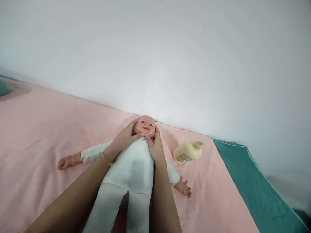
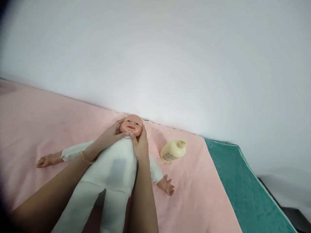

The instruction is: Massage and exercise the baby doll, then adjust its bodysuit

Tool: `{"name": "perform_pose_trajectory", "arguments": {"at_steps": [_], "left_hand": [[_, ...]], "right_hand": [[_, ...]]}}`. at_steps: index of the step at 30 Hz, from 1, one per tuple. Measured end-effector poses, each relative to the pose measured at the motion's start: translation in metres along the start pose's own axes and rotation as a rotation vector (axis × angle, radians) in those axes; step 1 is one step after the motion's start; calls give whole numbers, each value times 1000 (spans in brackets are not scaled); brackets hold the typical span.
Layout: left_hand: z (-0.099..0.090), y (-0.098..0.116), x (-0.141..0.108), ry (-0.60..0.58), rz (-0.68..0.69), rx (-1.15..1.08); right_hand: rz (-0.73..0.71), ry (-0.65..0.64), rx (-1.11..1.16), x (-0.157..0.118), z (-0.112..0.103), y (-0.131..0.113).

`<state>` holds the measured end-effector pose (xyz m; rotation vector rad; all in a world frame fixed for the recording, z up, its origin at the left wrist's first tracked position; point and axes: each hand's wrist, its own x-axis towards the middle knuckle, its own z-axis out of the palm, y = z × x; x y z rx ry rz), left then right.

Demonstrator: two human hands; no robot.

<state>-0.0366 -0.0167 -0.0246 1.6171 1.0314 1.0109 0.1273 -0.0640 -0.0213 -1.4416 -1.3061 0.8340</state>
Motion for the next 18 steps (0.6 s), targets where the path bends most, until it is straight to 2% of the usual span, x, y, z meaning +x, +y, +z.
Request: {"name": "perform_pose_trajectory", "arguments": {"at_steps": [11, 18], "left_hand": [[-5, 4, -1, -15, 45, 144], [-6, 6, -2, -59, 93, 123]], "right_hand": [[22, -37, 11, 0, -8, 3], [-29, -66, 98, 4, -8, 15]]}}
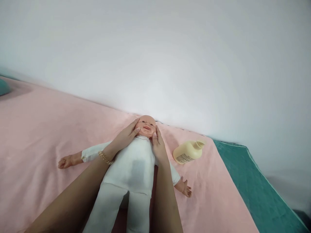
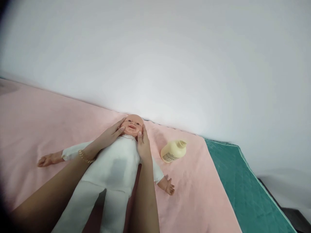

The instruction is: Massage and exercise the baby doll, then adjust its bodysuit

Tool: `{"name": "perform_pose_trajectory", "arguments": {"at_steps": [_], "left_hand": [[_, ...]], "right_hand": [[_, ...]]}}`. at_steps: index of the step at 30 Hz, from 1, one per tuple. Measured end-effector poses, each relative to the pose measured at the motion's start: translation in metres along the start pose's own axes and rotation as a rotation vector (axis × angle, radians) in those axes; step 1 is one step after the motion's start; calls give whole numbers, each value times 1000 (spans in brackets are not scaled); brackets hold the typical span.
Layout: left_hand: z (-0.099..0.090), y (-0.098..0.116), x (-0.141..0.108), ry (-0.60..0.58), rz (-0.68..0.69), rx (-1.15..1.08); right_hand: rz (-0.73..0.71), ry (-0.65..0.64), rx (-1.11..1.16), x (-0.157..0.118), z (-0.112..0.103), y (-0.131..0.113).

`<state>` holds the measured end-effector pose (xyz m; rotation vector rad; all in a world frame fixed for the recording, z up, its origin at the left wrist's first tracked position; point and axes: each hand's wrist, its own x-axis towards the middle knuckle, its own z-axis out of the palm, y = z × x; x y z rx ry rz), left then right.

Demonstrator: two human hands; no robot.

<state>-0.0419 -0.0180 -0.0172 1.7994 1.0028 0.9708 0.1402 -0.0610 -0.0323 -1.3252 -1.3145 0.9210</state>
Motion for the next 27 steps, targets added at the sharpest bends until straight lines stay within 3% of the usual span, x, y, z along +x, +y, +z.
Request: {"name": "perform_pose_trajectory", "arguments": {"at_steps": [9, 27], "left_hand": [[2, 2, -2, 21, -34, 4], [5, 3, -2, 59, -79, 25]], "right_hand": [[68, 18, -62, -3, 2, -13], [31, 41, -110, -3, 5, -10]]}}
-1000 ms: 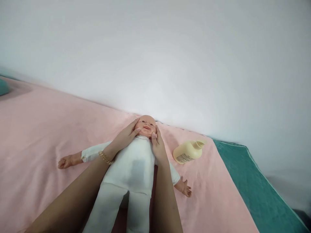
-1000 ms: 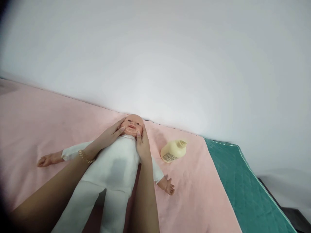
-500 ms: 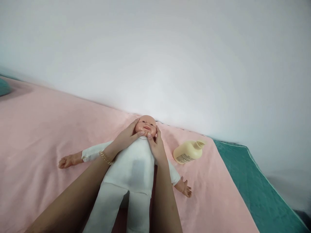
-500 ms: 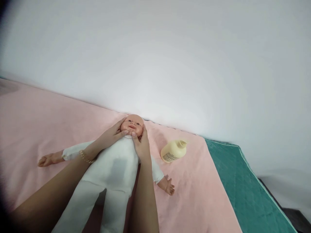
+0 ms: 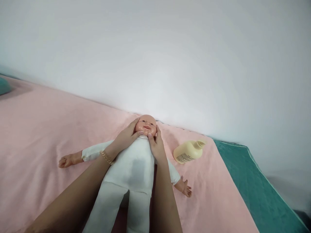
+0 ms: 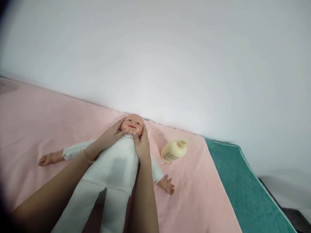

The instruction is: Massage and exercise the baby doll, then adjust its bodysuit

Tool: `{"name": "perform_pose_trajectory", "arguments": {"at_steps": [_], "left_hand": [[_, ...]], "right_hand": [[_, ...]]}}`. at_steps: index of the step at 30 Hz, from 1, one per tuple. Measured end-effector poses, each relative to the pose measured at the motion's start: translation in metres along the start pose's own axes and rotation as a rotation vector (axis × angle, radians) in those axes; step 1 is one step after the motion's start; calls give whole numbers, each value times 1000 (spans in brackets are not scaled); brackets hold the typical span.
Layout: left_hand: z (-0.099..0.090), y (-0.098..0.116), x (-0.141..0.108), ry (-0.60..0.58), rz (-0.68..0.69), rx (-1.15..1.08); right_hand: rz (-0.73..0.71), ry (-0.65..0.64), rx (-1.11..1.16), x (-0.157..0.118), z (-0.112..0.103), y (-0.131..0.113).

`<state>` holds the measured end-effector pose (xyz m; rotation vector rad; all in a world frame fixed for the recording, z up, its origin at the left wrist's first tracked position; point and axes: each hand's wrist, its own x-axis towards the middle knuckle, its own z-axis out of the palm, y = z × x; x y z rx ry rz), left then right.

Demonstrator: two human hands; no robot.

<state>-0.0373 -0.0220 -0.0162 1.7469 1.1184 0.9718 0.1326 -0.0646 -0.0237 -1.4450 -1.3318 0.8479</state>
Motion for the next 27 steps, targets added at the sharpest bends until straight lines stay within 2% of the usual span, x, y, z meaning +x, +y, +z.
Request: {"name": "perform_pose_trajectory", "arguments": {"at_steps": [8, 17, 21, 27], "left_hand": [[-2, -4, 1, -34, 78, 20], [0, -10, 4, -7, 66, -38], [-2, -6, 2, -21, 50, -15], [-5, 7, -4, -54, 51, -64]], "right_hand": [[14, -15, 3, 3, -3, 3], [14, -7, 38, 1, -4, -1], [37, -28, 51, -1, -4, -4], [-2, -21, 64, -2, 1, -4]]}}
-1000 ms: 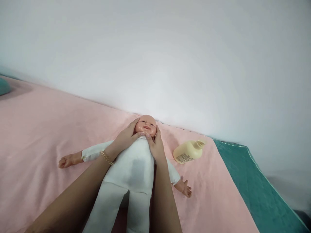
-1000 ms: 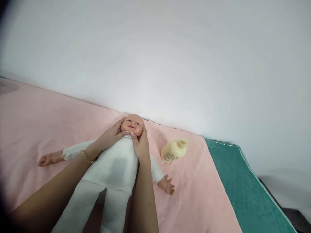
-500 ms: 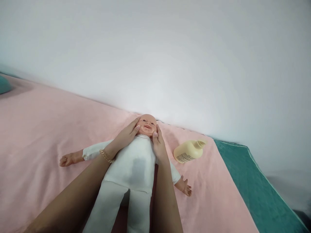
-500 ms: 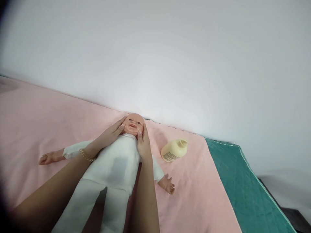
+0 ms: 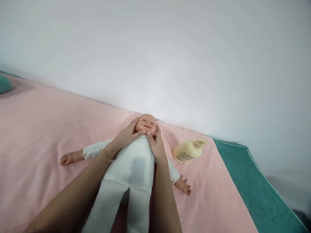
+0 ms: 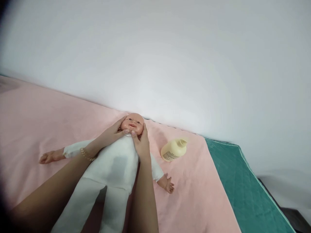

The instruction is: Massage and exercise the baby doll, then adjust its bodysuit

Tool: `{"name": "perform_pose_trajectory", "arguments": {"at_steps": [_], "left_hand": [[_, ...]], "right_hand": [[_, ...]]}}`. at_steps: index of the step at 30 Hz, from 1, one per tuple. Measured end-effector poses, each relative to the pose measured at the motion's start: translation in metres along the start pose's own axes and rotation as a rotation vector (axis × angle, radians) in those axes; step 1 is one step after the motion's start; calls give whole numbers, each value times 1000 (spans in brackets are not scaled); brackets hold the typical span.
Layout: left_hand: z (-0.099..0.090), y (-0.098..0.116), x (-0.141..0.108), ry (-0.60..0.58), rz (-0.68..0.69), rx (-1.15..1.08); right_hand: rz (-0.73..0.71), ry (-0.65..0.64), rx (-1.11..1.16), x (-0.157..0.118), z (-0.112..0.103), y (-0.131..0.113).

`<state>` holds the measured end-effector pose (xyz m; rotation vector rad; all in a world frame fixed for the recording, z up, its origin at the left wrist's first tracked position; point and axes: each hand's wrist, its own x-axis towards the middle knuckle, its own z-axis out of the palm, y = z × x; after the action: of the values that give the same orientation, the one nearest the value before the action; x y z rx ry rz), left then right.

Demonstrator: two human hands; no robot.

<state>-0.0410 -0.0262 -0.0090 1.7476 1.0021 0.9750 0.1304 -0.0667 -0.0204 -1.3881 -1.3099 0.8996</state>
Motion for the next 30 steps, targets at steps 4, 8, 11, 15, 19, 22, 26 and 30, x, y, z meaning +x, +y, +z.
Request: {"name": "perform_pose_trajectory", "arguments": {"at_steps": [4, 8, 11, 15, 19, 22, 26, 30], "left_hand": [[1, 0, 0, 11, -18, -18], [3, -3, 3, 31, -10, -1], [3, -4, 3, 41, 5, 16], [2, -4, 1, 29, 13, 12], [2, -8, 3, 26, 22, 45], [3, -11, 5, 23, 35, 42], [3, -11, 5, 23, 43, -23], [4, -10, 4, 38, 25, -63]], "right_hand": [[10, 20, -2, 2, 3, 7], [6, 36, -25, 4, 4, 10], [-6, 35, -51, 3, 2, 8], [-17, 15, -53, 3, -1, 5], [-16, 8, -47, 4, -4, 4], [-17, 5, -49, 4, -5, 5], [-16, 26, -6, 4, -5, 6], [-12, 29, 113, 4, -3, 7]]}}
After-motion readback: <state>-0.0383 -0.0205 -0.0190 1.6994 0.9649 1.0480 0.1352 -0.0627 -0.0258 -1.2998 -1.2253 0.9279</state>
